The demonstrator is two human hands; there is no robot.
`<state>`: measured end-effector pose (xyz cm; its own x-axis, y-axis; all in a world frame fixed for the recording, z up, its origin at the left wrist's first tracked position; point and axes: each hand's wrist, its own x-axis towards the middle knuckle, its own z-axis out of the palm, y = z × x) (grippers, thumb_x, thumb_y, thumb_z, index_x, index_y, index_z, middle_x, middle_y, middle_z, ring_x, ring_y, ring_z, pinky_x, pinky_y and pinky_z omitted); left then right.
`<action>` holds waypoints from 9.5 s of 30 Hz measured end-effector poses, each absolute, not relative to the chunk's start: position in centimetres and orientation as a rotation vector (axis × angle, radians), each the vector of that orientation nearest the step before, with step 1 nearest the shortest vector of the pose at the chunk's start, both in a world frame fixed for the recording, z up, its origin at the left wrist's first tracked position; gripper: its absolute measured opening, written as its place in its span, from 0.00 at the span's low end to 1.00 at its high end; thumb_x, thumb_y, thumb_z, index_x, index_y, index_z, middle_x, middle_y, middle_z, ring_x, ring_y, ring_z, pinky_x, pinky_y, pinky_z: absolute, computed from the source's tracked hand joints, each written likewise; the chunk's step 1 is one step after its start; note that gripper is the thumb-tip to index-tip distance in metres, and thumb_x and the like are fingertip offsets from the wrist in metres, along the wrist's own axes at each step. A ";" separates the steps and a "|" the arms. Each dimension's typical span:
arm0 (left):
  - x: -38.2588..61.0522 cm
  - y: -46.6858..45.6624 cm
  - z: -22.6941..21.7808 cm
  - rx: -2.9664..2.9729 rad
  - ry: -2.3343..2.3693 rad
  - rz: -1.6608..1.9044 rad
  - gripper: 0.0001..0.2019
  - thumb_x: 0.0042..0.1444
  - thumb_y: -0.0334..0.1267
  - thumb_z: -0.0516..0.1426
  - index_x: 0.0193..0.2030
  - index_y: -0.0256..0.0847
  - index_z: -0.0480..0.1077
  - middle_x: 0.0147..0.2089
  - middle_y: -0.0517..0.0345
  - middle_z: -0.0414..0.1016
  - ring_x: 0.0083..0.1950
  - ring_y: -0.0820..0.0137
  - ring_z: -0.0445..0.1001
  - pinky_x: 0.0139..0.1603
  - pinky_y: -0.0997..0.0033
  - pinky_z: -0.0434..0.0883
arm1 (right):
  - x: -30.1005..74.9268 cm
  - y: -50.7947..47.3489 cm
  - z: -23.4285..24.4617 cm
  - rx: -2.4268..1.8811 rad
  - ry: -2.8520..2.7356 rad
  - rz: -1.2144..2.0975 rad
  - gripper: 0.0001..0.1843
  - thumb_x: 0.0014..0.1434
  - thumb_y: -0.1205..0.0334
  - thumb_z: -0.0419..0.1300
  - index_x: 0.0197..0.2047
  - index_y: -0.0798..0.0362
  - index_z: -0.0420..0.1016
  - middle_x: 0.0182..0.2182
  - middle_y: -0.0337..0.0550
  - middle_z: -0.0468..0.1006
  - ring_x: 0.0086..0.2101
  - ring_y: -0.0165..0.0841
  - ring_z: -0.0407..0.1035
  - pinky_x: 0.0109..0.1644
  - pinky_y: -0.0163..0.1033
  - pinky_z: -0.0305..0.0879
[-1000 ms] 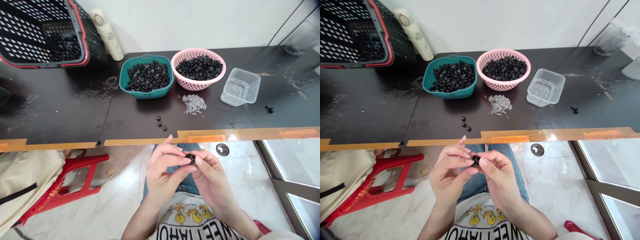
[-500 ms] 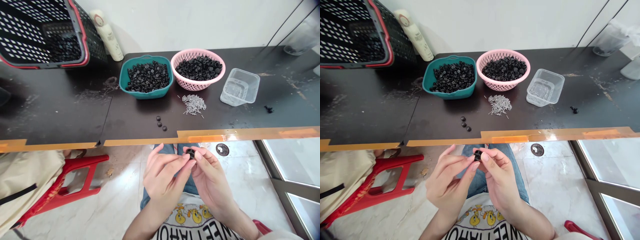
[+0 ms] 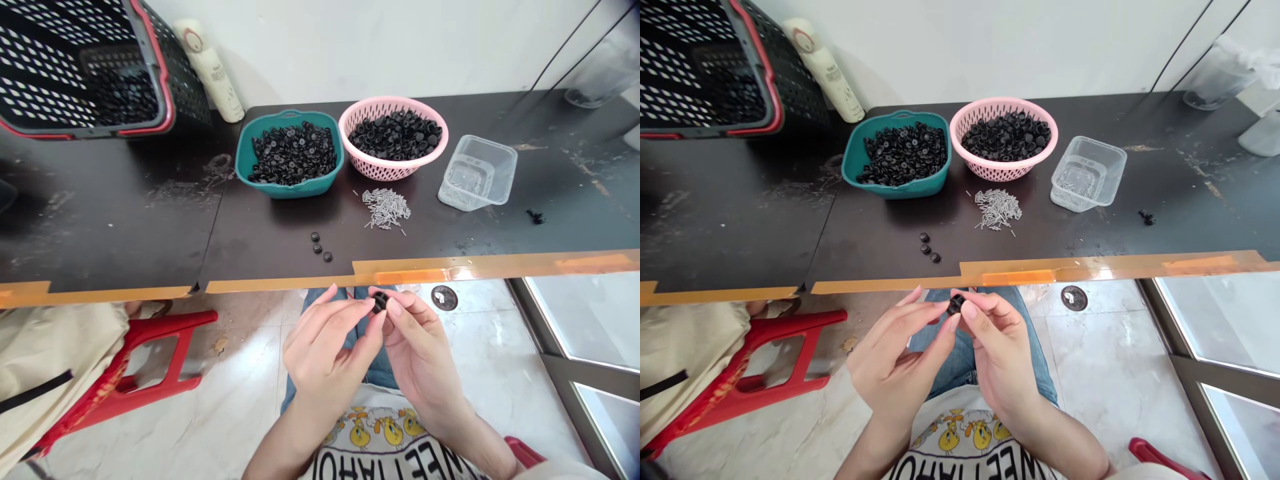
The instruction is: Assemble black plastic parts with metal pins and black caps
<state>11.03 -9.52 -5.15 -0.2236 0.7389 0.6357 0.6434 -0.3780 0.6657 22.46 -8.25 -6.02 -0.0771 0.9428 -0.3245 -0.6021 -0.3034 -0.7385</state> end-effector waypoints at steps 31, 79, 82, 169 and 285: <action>10.7 -10.5 -3.9 1.989 1.726 1.537 0.10 0.57 0.28 0.67 0.44 0.45 0.78 0.40 0.62 0.84 0.39 0.69 0.83 0.48 0.65 0.83 | 22.9 -8.4 -5.8 -0.902 -0.605 1.575 0.02 0.58 0.60 0.73 0.36 0.43 0.86 0.39 0.37 0.87 0.45 0.31 0.80 0.52 0.34 0.76; 9.9 -11.2 -2.6 1.386 1.363 1.273 0.17 0.56 0.31 0.68 0.49 0.58 0.81 0.45 0.70 0.85 0.36 0.77 0.81 0.44 0.81 0.79 | 24.2 -9.5 -7.0 -0.611 -0.849 1.717 0.13 0.56 0.62 0.75 0.45 0.41 0.85 0.37 0.36 0.83 0.39 0.32 0.80 0.49 0.38 0.78; 9.9 -11.4 -2.7 1.427 1.361 1.268 0.17 0.55 0.31 0.69 0.49 0.56 0.81 0.45 0.70 0.85 0.36 0.78 0.81 0.43 0.82 0.79 | 24.4 -9.7 -7.4 -0.625 -0.877 1.684 0.11 0.57 0.62 0.74 0.44 0.41 0.86 0.33 0.36 0.82 0.38 0.32 0.80 0.47 0.36 0.78; 1.1 -1.6 -10.6 2.072 2.087 0.527 0.12 0.71 0.41 0.47 0.41 0.41 0.68 0.43 0.53 0.78 0.45 0.61 0.75 0.52 0.57 0.57 | 28.2 3.5 -12.8 -1.383 -1.656 0.813 0.12 0.66 0.53 0.60 0.44 0.49 0.82 0.41 0.45 0.83 0.37 0.39 0.73 0.41 0.44 0.69; 1.1 19.7 -3.6 2.077 2.197 0.174 0.16 0.64 0.32 0.53 0.57 0.36 0.71 0.53 0.40 0.79 0.58 0.50 0.75 0.69 0.41 0.56 | 23.8 -1.0 -12.4 -1.256 -1.436 1.202 0.10 0.62 0.52 0.66 0.40 0.49 0.83 0.37 0.45 0.84 0.36 0.38 0.77 0.43 0.43 0.76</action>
<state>1.09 19.72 -3.63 -0.0557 0.9984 -0.0032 0.9854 0.0555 0.1608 23.82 -1.05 -12.37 -0.1256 0.9920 0.0088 0.1656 0.0297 -0.9857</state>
